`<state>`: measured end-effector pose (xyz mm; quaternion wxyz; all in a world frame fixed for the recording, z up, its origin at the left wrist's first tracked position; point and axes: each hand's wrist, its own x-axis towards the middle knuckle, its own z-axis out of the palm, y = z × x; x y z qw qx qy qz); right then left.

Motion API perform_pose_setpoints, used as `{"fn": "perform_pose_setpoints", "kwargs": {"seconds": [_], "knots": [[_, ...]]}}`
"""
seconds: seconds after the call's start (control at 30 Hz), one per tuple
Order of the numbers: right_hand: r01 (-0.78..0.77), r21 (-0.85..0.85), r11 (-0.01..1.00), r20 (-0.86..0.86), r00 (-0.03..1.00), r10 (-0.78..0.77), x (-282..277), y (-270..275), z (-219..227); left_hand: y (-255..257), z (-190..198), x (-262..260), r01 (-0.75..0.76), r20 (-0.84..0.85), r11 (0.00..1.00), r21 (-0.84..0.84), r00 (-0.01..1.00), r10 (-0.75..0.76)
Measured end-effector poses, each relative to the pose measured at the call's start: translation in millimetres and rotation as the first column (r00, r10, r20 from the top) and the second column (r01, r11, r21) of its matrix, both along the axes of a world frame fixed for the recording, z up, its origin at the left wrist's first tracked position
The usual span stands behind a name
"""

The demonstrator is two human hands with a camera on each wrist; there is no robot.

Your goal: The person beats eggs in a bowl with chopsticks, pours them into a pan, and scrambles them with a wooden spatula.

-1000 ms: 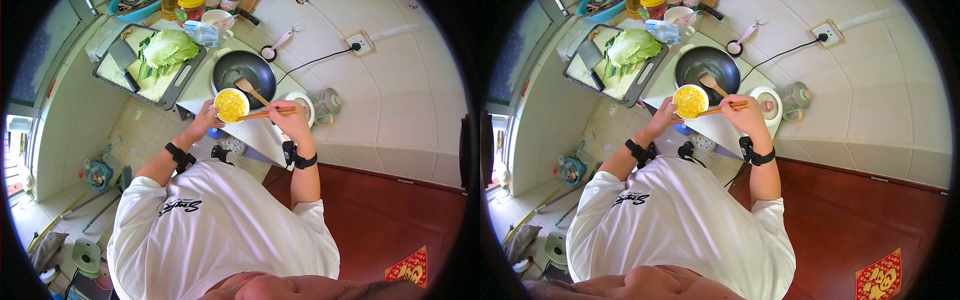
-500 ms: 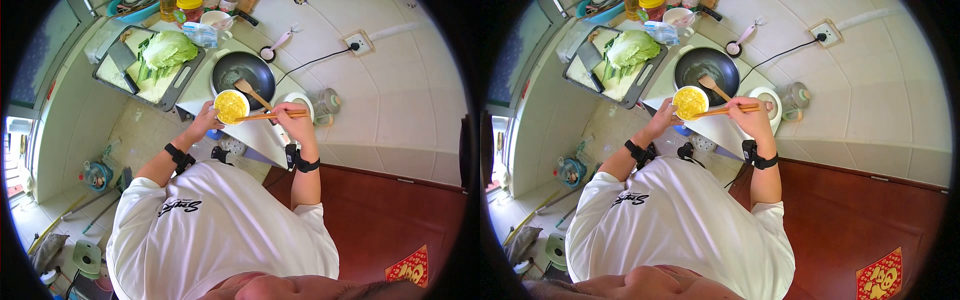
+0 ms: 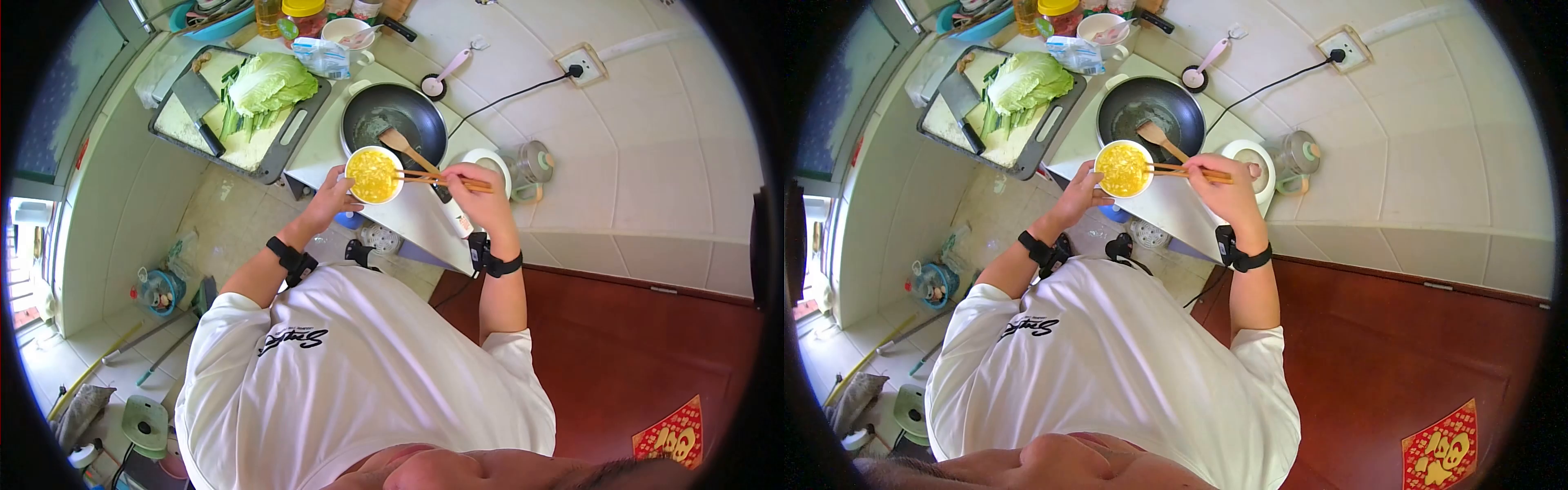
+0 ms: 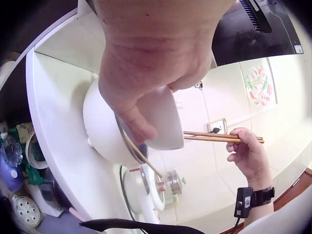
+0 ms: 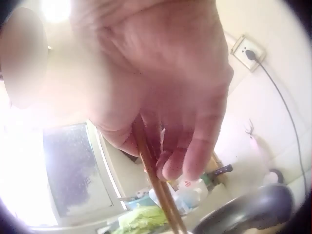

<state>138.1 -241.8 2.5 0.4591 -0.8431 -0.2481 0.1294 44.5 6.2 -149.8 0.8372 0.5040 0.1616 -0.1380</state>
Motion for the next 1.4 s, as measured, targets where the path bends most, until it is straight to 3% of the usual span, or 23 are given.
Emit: {"fn": "perform_pose_setpoints", "kwargs": {"seconds": [0.07, 0.13, 0.17, 0.23, 0.33, 0.37, 0.43, 0.53, 0.63, 0.77, 0.83, 0.87, 0.93, 1.03, 1.13, 1.23, 1.33, 1.4], "knots": [[-0.02, -0.033, 0.999, 0.072, 0.997, 0.022, -3.8, 1.6, -8.8, -1.8, -0.2, 2.3, -0.007, 0.016, 1.0, -0.009, 1.0, 0.007], [-0.058, 0.003, 0.998, -0.113, 0.992, 0.058, -13.8, 7.0, -19.0, -3.0, 2.8, 0.9, 0.001, 0.019, 1.0, -0.016, 1.0, 0.0], [-0.06, 0.001, 0.998, -0.113, 0.992, 0.06, -12.8, 6.1, -17.6, -3.1, 3.6, -0.1, 0.006, 0.019, 1.0, -0.02, 1.0, -0.006], [0.094, -0.011, 0.996, -0.083, 0.992, -0.095, -11.7, 4.0, -14.1, -3.4, 3.1, -1.5, -0.003, 0.022, 1.0, -0.019, 1.0, 0.004], [-0.018, 0.063, 0.998, -0.191, 0.981, 0.03, -16.4, 4.5, -22.3, -5.1, -2.6, -0.4, -0.009, 0.028, 0.999, -0.036, 1.0, 0.01], [-0.019, 0.062, 0.998, -0.189, 0.981, 0.03, -16.6, 3.8, -22.0, -5.7, -4.9, -0.2, -0.016, 0.026, 0.998, -0.056, 1.0, 0.017], [0.122, 0.092, 0.988, -0.206, 0.973, -0.101, -17.8, 3.1, -22.2, -6.1, -3.8, -0.7, -0.021, 0.028, 0.998, -0.062, 0.999, 0.023], [0.032, 0.077, 0.997, -0.283, 0.959, -0.009, -22.9, 0.1, -25.7, -6.4, -2.2, -1.0, -0.027, 0.022, 0.997, -0.065, 0.999, 0.029], [0.111, 0.158, 0.981, -0.179, 0.98, -0.082, -21.7, -1.7, -32.7, -7.0, -6.0, 0.1, -0.05, 0.009, 0.996, -0.071, 0.999, 0.05], [0.057, 0.098, 0.994, -0.274, 0.961, -0.028, -24.9, -3.9, -33.6, -7.0, -5.6, 0.4, -0.065, 0.0, 0.994, -0.09, 0.998, 0.065], [0.115, 0.152, 0.982, -0.155, 0.984, -0.092, -23.5, -3.3, -36.6, -7.5, -6.7, 1.0, -0.066, -0.002, 0.996, -0.066, 0.998, 0.066], [0.115, 0.151, 0.982, -0.156, 0.984, -0.091, -24.1, -4.0, -35.4, -7.7, -7.2, 0.5, -0.067, -0.005, 0.997, -0.042, 0.998, 0.067], [0.081, 0.108, 0.991, -0.33, 0.943, -0.041, -25.7, -3.5, -30.2, -7.3, -7.0, -0.7, -0.069, 0.0, 0.997, -0.046, 0.998, 0.069], [0.118, 0.167, 0.979, -0.208, 0.975, -0.082, -25.0, -2.4, -38.9, -7.8, -3.0, -0.8, -0.078, 0.006, 0.996, -0.046, 0.997, 0.078], [0.104, 0.101, 0.989, -0.343, 0.937, -0.063, -29.7, 3.0, -28.5, -7.6, -5.5, -2.2, -0.08, 0.008, 0.996, -0.043, 0.997, 0.081], [0.104, 0.099, 0.99, -0.227, 0.971, -0.079, -27.8, 2.0, -38.5, -7.1, -2.3, -1.9, -0.082, 0.004, 0.996, -0.043, 0.997, 0.082], [0.079, 0.132, 0.988, -0.299, 0.954, -0.036, -32.7, 2.9, -37.0, -6.0, -0.7, -3.0, -0.086, -0.013, 0.995, -0.043, 0.996, 0.085], [0.069, 0.129, 0.989, -0.235, 0.971, -0.037, -31.2, 1.6, -40.8, -6.2, 0.2, -2.4, -0.081, -0.019, 0.996, -0.046, 0.997, 0.08]]}}
